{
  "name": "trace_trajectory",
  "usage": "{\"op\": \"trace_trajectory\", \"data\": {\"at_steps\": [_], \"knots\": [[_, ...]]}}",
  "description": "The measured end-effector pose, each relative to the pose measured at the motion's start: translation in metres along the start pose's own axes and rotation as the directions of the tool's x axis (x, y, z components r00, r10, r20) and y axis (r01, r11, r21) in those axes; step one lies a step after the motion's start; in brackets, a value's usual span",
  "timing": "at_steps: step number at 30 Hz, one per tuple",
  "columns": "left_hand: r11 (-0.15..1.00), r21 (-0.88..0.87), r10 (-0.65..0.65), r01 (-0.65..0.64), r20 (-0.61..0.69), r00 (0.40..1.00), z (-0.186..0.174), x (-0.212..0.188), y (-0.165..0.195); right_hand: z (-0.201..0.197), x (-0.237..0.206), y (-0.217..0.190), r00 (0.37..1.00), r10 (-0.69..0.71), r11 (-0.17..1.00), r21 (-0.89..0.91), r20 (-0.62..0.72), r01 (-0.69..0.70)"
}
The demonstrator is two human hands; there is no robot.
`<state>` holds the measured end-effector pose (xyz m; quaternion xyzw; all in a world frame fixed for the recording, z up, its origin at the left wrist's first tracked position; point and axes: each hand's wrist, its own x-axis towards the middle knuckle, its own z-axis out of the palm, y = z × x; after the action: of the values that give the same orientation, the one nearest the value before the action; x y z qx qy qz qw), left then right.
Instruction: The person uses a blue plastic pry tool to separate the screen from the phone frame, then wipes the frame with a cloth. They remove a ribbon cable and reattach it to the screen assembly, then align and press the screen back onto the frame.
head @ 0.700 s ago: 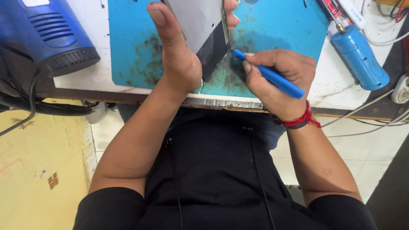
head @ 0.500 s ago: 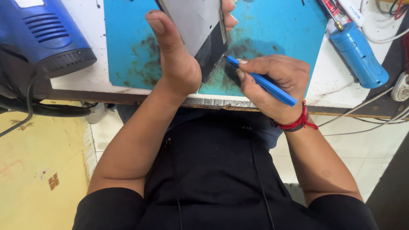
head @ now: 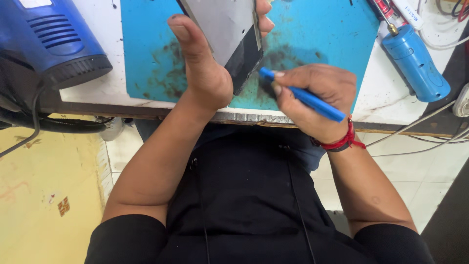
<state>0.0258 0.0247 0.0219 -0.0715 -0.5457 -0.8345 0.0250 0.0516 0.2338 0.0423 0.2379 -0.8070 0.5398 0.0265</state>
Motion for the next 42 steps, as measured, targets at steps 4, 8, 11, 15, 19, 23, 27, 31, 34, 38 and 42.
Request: {"op": "trace_trajectory", "data": {"at_steps": [4, 8, 11, 15, 19, 23, 27, 31, 34, 38, 42], "knots": [[1.0, 0.002, 0.0, 0.0, -0.002, 1.0, -0.001, -0.015, -0.019, 0.008, -0.018, 0.007, 0.993, 0.107, 0.994, 0.019, -0.055, -0.106], [0.999, -0.019, 0.03, -0.029, 0.019, 0.999, -0.002, -0.015, -0.02, 0.007, -0.016, 0.006, 0.993, 0.101, 0.995, 0.004, -0.06, -0.101], [0.999, -0.013, 0.043, -0.043, 0.03, 0.999, 0.002, -0.011, -0.024, 0.002, -0.013, 0.01, 1.0, 0.031, 0.999, 0.03, -0.001, -0.031], [0.998, -0.05, 0.026, -0.025, 0.029, 0.999, 0.01, -0.014, -0.031, -0.002, -0.02, 0.013, 0.978, 0.181, 0.984, 0.019, -0.104, -0.18], [0.996, 0.042, 0.071, -0.073, 0.052, 0.996, 0.002, -0.017, -0.027, 0.002, -0.022, 0.011, 0.992, 0.118, 0.992, 0.058, -0.04, -0.116], [0.999, 0.021, 0.039, -0.04, 0.06, 0.997, -0.004, -0.022, -0.025, 0.009, -0.019, 0.006, 0.988, 0.141, 0.99, -0.001, -0.063, -0.141], [1.0, -0.008, 0.031, -0.031, 0.077, 0.997, -0.003, -0.031, -0.024, 0.017, -0.023, 0.0, 0.953, 0.262, 0.964, 0.094, -0.153, -0.25], [0.998, -0.027, 0.057, -0.055, 0.085, 0.995, -0.002, -0.033, -0.024, 0.022, -0.024, -0.001, 0.933, 0.297, 0.953, 0.119, -0.202, -0.277], [0.999, -0.031, 0.043, -0.041, 0.062, 0.997, -0.003, -0.031, -0.025, 0.026, -0.02, 0.0, 0.916, 0.318, 0.946, 0.143, -0.244, -0.29], [1.0, -0.02, 0.024, -0.023, 0.057, 0.998, -0.009, -0.031, -0.023, 0.034, -0.017, -0.002, 0.914, 0.319, 0.947, 0.118, -0.251, -0.298], [0.999, -0.034, 0.029, -0.027, 0.041, 0.999, -0.006, -0.033, -0.023, 0.033, -0.018, -0.005, 0.905, 0.377, 0.914, 0.239, -0.195, -0.329]]}}
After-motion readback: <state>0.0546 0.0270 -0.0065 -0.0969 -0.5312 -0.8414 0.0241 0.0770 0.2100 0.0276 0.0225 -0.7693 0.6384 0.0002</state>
